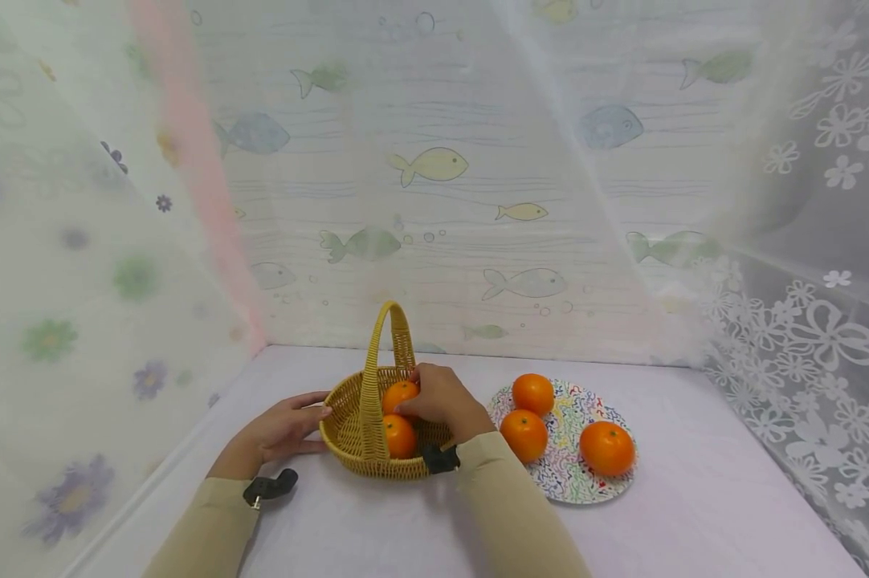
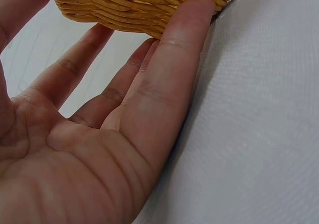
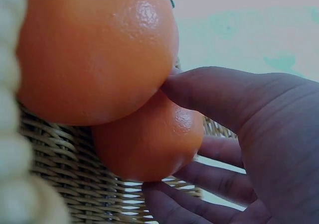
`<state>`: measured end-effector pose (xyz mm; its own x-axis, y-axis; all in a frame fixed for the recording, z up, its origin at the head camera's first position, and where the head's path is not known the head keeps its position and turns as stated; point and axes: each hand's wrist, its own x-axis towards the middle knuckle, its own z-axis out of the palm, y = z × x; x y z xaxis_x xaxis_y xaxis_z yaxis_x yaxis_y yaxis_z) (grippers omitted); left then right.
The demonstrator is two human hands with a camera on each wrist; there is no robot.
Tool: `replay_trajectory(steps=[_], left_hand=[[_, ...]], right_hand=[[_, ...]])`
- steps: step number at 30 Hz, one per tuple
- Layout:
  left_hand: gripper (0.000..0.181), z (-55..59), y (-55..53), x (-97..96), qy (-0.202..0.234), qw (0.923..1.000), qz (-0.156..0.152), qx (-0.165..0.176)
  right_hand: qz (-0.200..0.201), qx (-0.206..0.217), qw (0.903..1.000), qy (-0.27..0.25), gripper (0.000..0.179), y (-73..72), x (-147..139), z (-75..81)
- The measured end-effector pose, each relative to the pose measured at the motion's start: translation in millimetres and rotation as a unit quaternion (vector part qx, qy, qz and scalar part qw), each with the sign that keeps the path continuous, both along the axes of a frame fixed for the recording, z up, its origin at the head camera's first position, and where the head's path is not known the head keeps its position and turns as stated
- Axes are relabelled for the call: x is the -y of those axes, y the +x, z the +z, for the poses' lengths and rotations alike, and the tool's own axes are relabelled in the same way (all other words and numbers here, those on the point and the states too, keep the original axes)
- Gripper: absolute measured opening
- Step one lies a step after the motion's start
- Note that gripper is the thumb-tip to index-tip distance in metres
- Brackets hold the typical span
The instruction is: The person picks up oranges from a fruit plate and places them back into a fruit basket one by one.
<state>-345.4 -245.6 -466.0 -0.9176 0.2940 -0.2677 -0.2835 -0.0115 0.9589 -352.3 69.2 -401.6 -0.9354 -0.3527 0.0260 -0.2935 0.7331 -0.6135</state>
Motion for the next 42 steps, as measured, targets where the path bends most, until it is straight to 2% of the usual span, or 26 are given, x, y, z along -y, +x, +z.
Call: replay_trajectory(steps=[10, 18, 23, 29, 34, 42], left_hand=[[0.069, 2.0, 2.0, -0.1, -0.002, 0.9999, -0.009, -0.007], [0.067, 1.2, 2.9, -0.9, 0.002, 0.9999, -0.010, -0.012], [0.066, -0.8, 2.7, 0.3, 0.000, 1.0000, -0.004, -0.003], [0.067, 0.8, 2.0, 0.6, 0.001, 0.9998, -0.017, -0.006], [0.067, 1.8, 1.5, 0.3, 0.007, 0.9996, -0.025, -0.011], [0.070, 0.0, 0.8, 0.1, -0.001, 0.9999, -0.009, -0.007]], right_hand=[[-0.011, 0.004, 0.9998, -0.015, 0.057, 7.5, -3.6, 11.8], [-0.012, -0.025, 0.9992, -0.030, 0.051, 17.5, -15.6, 17.5], [-0.017, -0.029, 0.9983, -0.048, 0.047, 26.8, -27.4, 18.1], [-0.027, -0.074, 0.9967, -0.019, 0.046, 42.5, -45.3, 20.1], [-0.037, -0.114, 0.9928, 0.003, 0.045, 49.2, -60.5, 19.5], [-0.066, -0.113, 0.9914, -0.008, 0.040, 59.0, -90.2, 10.4]])
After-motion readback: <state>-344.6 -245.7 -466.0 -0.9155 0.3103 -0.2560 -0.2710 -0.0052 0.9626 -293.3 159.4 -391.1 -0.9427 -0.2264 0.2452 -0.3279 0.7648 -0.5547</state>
